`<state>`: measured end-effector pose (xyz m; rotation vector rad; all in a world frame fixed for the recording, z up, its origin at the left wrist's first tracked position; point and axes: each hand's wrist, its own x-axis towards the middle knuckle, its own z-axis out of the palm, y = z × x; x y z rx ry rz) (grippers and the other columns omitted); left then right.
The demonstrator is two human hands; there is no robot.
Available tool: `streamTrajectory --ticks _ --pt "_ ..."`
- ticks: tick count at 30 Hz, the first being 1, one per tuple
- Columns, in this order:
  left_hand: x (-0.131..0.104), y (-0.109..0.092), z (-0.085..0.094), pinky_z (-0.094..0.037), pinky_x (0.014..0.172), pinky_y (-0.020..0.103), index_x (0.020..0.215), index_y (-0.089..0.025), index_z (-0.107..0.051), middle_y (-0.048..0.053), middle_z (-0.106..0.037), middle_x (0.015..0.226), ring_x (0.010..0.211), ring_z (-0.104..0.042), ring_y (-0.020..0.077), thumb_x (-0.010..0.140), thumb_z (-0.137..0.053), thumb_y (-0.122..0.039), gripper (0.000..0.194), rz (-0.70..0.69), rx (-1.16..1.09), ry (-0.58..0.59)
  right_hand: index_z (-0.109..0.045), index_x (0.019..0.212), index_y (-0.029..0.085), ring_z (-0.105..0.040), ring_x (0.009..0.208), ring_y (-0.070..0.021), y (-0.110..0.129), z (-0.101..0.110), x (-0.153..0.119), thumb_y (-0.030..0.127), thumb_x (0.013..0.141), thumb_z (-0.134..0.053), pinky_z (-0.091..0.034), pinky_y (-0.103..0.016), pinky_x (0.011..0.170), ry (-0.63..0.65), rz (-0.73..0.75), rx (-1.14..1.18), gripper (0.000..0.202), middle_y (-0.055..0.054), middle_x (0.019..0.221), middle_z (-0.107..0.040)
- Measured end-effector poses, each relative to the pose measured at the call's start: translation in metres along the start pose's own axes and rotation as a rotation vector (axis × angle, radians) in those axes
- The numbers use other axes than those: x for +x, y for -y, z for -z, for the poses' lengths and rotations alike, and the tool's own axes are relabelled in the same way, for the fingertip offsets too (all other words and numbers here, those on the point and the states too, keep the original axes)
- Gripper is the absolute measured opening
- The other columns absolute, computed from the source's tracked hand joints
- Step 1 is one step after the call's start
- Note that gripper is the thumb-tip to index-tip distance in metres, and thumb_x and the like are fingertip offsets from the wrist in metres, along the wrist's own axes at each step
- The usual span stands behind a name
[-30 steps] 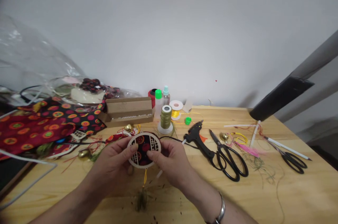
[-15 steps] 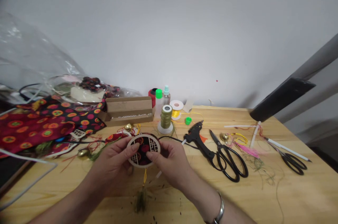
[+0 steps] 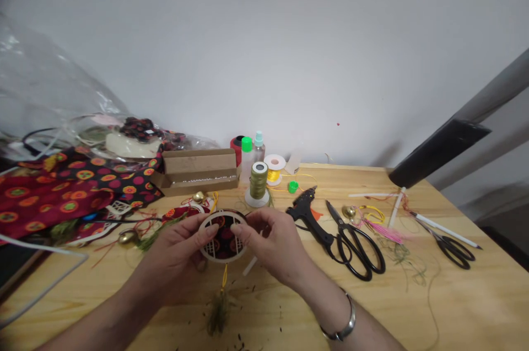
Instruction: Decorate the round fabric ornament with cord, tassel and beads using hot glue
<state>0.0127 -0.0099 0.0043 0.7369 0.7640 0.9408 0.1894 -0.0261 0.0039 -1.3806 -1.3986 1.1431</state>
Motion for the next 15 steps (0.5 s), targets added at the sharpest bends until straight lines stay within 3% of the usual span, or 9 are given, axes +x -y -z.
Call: streamTrajectory --ticks 7,15 --pt "-0.0002 0.0077 0.0055 -0.053 0.069 0.022 0.099 -0.020 -0.076 0.005 -0.078 0.083 0.071 -0.068 0.0141 0.075 -0.075 -0.026 0.025 0.070 0.127 0.096 -0.071 0.079 0.016 -0.061 0.066 -0.0154 0.0069 0.0024 0.0011 0.037 0.072 -0.070 -0.051 -0.029 0.063 -0.005 0.056 0.051 0.023 -0.005 0.075 -0.071" --pt "0.0008 0.0080 0.0083 -0.051 0.073 0.022 0.102 -0.021 -0.075 0.005 -0.078 0.089 0.079 -0.067 0.0153 0.078 -0.073 -0.027 0.025 0.026 0.255 0.104 -0.071 0.072 0.016 -0.061 0.063 -0.0149 0.0077 0.0003 -0.0018 0.031 0.071 -0.070 -0.050 -0.029 0.062 -0.036 0.030 0.053 0.015 -0.004 0.069 -0.071"
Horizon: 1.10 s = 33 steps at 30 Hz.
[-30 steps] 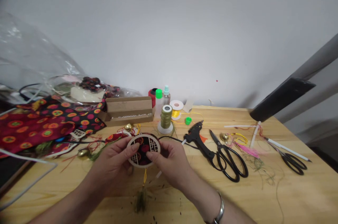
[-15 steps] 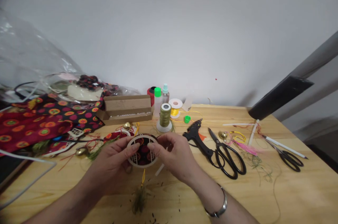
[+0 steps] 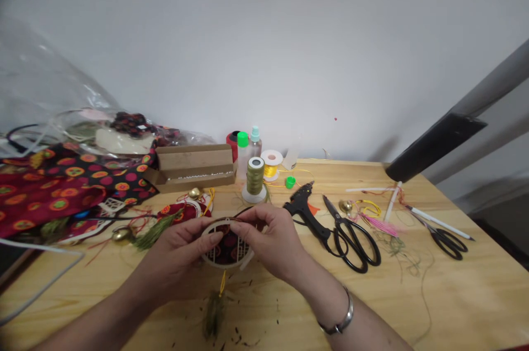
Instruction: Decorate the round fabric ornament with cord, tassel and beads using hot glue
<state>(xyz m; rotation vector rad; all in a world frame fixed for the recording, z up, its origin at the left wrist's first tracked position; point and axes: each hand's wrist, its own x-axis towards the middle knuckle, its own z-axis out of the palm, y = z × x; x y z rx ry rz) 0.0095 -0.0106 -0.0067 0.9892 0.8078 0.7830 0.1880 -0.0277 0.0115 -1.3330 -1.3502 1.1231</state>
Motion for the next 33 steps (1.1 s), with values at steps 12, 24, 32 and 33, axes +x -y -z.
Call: streamTrajectory --ticks 12,24,32,33 --pt "-0.0021 -0.0035 -0.0040 -0.053 0.075 0.024 0.097 -0.023 -0.076 0.003 -0.078 0.092 0.086 -0.070 0.0187 0.073 -0.076 -0.024 0.024 -0.059 0.054 -0.038 -0.070 0.069 0.017 -0.059 0.060 -0.0144 0.0036 -0.0009 -0.0046 0.028 0.074 -0.067 -0.048 -0.027 0.058 -0.059 0.115 -0.105 0.012 -0.004 0.065 -0.070" --pt "-0.0021 -0.0014 -0.0022 -0.052 0.081 0.025 0.106 -0.024 -0.074 0.004 -0.077 0.098 0.091 -0.069 0.0197 0.080 -0.069 -0.026 0.026 -0.107 0.083 -0.009 -0.071 0.068 0.016 -0.058 0.059 -0.0137 0.0061 -0.0011 -0.0063 0.027 0.074 -0.067 -0.047 -0.026 0.056 -0.051 0.116 -0.128 0.013 -0.004 0.064 -0.070" --pt "-0.0011 -0.0007 -0.0019 -0.053 0.076 0.026 0.107 -0.021 -0.074 0.006 -0.078 0.095 0.086 -0.069 0.0198 0.079 -0.070 -0.029 0.029 -0.053 0.084 -0.008 -0.071 0.068 0.016 -0.060 0.057 -0.0138 0.0025 -0.0010 -0.0029 0.029 0.071 -0.069 -0.049 -0.026 0.055 -0.027 0.003 -0.023 0.014 -0.004 0.064 -0.071" --pt "-0.0010 -0.0009 -0.0020 -0.053 0.075 0.025 0.107 -0.021 -0.074 0.006 -0.078 0.093 0.084 -0.069 0.0190 0.079 -0.071 -0.030 0.030 -0.038 0.078 -0.014 -0.071 0.068 0.016 -0.061 0.057 -0.0138 0.0014 -0.0012 -0.0022 0.030 0.070 -0.070 -0.049 -0.026 0.055 -0.019 -0.026 0.006 0.015 -0.004 0.064 -0.071"
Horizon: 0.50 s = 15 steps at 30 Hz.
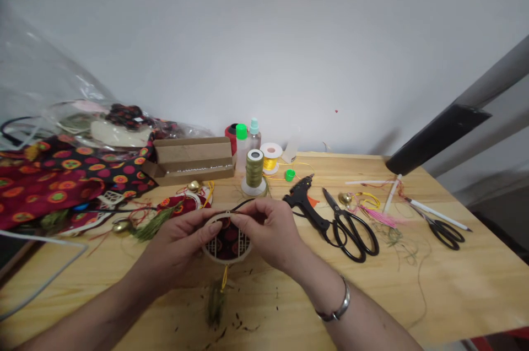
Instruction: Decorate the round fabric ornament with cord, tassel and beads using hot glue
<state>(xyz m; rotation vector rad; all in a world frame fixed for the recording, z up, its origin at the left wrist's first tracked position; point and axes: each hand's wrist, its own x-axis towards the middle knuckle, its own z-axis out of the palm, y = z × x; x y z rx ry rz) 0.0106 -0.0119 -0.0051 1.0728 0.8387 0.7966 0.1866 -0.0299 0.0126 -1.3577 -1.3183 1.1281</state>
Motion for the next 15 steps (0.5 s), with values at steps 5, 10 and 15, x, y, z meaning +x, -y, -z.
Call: streamTrajectory --ticks 5,10,15 --pt "-0.0002 -0.0005 -0.0012 -0.054 0.072 0.023 0.106 -0.021 -0.073 0.005 -0.078 0.090 0.079 -0.069 0.0166 0.077 -0.073 -0.028 0.030 0.040 -0.055 0.002 -0.070 0.065 0.015 -0.059 0.055 -0.0124 -0.0028 -0.0004 0.0027 0.031 0.067 -0.071 -0.049 -0.026 0.056 -0.001 -0.076 0.069 0.016 -0.004 0.063 -0.070" --pt "0.0005 -0.0008 -0.0018 -0.054 0.072 0.023 0.101 -0.022 -0.074 0.003 -0.078 0.089 0.080 -0.069 0.0161 0.074 -0.075 -0.026 0.027 0.055 -0.076 -0.027 -0.070 0.066 0.015 -0.058 0.055 -0.0118 -0.0021 -0.0001 0.0029 0.033 0.066 -0.072 -0.047 -0.026 0.055 0.001 -0.084 0.070 0.019 -0.004 0.063 -0.070" --pt "0.0005 -0.0008 -0.0016 -0.054 0.072 0.023 0.103 -0.020 -0.074 0.004 -0.078 0.088 0.078 -0.069 0.0160 0.077 -0.073 -0.027 0.027 0.062 -0.066 0.013 -0.071 0.066 0.015 -0.058 0.054 -0.0117 0.0000 0.0004 0.0020 0.031 0.068 -0.071 -0.046 -0.025 0.053 0.015 -0.085 0.031 0.016 -0.003 0.063 -0.070"
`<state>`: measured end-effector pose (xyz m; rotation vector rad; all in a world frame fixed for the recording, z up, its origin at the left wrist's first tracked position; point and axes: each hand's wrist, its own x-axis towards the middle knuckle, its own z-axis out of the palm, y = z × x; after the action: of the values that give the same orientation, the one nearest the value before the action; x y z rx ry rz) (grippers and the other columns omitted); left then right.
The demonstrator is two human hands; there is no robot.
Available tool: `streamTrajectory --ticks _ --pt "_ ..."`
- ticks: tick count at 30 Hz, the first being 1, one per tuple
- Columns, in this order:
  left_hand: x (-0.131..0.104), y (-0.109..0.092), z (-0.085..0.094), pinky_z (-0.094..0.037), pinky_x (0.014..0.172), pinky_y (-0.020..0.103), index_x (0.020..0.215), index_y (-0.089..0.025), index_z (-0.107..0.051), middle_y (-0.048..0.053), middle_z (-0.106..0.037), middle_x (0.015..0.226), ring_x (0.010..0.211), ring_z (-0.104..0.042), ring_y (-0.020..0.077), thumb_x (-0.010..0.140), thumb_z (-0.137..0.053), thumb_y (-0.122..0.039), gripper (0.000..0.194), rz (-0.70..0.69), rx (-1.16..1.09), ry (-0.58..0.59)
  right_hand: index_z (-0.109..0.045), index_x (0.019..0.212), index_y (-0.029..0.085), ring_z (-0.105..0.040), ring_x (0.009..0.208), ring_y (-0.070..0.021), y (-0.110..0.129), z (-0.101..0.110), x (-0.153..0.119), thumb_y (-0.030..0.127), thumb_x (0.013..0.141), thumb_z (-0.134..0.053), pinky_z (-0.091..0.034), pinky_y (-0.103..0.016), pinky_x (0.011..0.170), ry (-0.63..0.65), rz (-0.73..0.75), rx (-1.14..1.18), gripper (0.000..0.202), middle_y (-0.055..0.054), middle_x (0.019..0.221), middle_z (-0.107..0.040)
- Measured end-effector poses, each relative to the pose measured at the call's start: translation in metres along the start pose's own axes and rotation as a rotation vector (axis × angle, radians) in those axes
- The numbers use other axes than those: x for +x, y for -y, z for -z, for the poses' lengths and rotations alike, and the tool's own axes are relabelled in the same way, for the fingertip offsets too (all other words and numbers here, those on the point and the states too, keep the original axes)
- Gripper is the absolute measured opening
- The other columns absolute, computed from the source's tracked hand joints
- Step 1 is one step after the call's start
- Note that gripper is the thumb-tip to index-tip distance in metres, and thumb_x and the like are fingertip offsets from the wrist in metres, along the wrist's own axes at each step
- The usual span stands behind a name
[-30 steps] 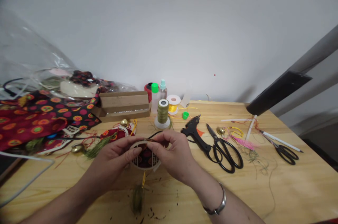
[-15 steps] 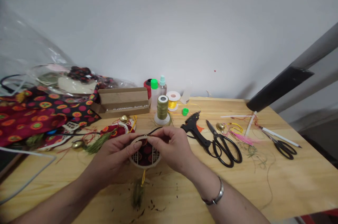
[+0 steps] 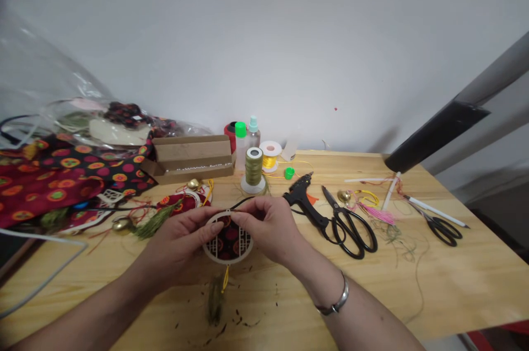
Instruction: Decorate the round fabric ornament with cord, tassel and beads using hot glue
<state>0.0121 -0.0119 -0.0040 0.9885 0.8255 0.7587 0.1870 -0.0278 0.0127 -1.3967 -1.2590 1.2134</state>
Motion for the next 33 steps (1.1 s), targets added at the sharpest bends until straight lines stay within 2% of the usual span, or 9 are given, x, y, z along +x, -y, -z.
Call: streamTrajectory --ticks 7,12,15,19,27,29,33 --pt "-0.001 0.002 0.002 -0.053 0.072 0.022 0.101 -0.020 -0.075 0.004 -0.077 0.086 0.077 -0.068 0.0145 0.077 -0.073 -0.028 0.025 0.011 -0.031 0.032 -0.071 0.066 0.015 -0.058 0.055 -0.0118 0.004 -0.001 -0.002 0.030 0.068 -0.070 -0.047 -0.025 0.054 0.010 -0.012 0.008 0.015 -0.003 0.063 -0.071" --pt "0.002 0.001 0.002 -0.053 0.073 0.023 0.099 -0.020 -0.072 0.002 -0.077 0.086 0.079 -0.069 0.0146 0.070 -0.080 -0.024 0.030 0.054 -0.067 -0.016 -0.070 0.065 0.014 -0.056 0.054 -0.0112 0.005 -0.001 -0.002 0.029 0.066 -0.070 -0.046 -0.024 0.054 -0.002 -0.036 -0.002 0.015 -0.003 0.062 -0.070" --pt "0.002 0.002 0.001 -0.053 0.074 0.025 0.099 -0.020 -0.072 0.001 -0.077 0.086 0.078 -0.068 0.0150 0.065 -0.083 -0.023 0.036 0.100 -0.089 0.014 -0.071 0.067 0.014 -0.056 0.055 -0.0118 0.004 0.000 -0.002 0.030 0.066 -0.070 -0.046 -0.025 0.054 -0.008 -0.028 -0.018 0.015 -0.003 0.064 -0.070" --pt "0.001 0.005 0.001 -0.052 0.070 0.024 0.088 -0.016 -0.073 0.002 -0.075 0.078 0.070 -0.066 0.0137 0.067 -0.081 -0.026 0.024 0.126 -0.031 0.077 -0.071 0.069 0.014 -0.057 0.056 -0.0123 0.003 -0.001 -0.001 0.030 0.068 -0.068 -0.046 -0.026 0.055 0.006 -0.022 -0.036 0.016 -0.004 0.064 -0.070" --pt "0.001 0.007 0.001 -0.051 0.069 0.024 0.087 -0.015 -0.073 0.003 -0.075 0.078 0.070 -0.065 0.0141 0.069 -0.079 -0.028 0.023 0.119 -0.031 0.063 -0.072 0.073 0.014 -0.058 0.058 -0.0133 0.007 0.004 0.000 0.035 0.069 -0.070 -0.046 -0.027 0.056 0.045 -0.015 -0.042 0.022 -0.004 0.066 -0.069" --pt "0.001 0.007 0.001 -0.051 0.070 0.025 0.088 -0.016 -0.073 0.003 -0.076 0.079 0.072 -0.066 0.0150 0.070 -0.078 -0.028 0.023 0.134 -0.039 0.072 -0.073 0.081 0.014 -0.060 0.064 -0.0143 0.011 0.013 0.003 0.039 0.071 -0.070 -0.048 -0.027 0.060 -0.066 0.072 -0.006 0.027 -0.005 0.072 -0.070" --pt "-0.003 0.004 -0.001 -0.052 0.072 0.026 0.091 -0.017 -0.074 0.005 -0.077 0.084 0.075 -0.068 0.0167 0.071 -0.077 -0.024 0.022 0.188 -0.014 0.178 -0.073 0.089 0.018 -0.060 0.070 -0.0121 0.020 0.044 0.006 0.039 0.078 -0.068 -0.047 -0.025 0.064 -0.504 0.315 0.142 0.025 -0.003 0.079 -0.070"
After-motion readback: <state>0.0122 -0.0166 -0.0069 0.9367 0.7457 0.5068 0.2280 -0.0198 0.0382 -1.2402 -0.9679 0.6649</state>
